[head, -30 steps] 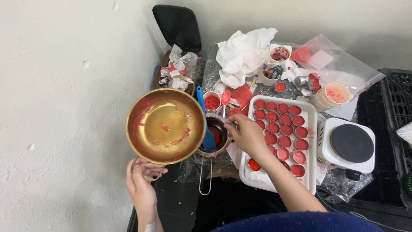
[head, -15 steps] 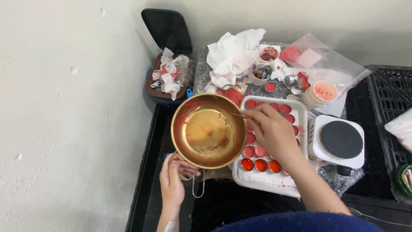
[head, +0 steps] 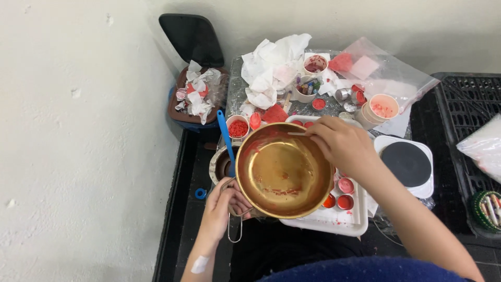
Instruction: Preparing, mixing, and stirring ingredients for small lip balms or candles in a production workshop.
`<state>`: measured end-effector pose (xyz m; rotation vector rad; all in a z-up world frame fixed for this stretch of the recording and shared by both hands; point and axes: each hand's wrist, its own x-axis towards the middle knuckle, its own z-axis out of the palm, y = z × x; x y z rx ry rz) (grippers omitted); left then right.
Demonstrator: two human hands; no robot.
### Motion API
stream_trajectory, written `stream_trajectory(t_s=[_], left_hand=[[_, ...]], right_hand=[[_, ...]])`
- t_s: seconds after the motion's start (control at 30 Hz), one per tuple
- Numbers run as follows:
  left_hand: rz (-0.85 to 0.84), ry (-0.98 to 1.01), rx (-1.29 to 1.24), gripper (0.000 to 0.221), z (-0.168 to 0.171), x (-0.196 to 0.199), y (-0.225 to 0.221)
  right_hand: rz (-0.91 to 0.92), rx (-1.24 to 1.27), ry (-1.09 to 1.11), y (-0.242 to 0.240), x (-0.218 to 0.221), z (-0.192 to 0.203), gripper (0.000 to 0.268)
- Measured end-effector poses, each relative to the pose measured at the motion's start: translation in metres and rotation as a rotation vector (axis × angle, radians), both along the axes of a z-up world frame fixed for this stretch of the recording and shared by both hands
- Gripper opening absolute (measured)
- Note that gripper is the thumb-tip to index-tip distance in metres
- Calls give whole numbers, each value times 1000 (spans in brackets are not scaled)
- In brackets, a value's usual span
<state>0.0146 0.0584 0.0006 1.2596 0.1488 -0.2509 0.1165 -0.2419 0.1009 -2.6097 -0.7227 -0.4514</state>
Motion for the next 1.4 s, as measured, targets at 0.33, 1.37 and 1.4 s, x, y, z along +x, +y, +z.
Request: stream_trajectory(t_s=[0.33, 1.37, 1.4], left_hand=[[-602, -144, 236, 34, 11, 135, -29], [-904, -636, 1199, 41, 33, 282, -344], [-772, -748, 1305, 50, 25, 285, -349]], right_hand=[[-174, -25, 99, -79, -33, 15, 13], [-374, -582, 141, -259, -50, -26, 27], [-356, -600, 128, -262, -50, -28, 27]])
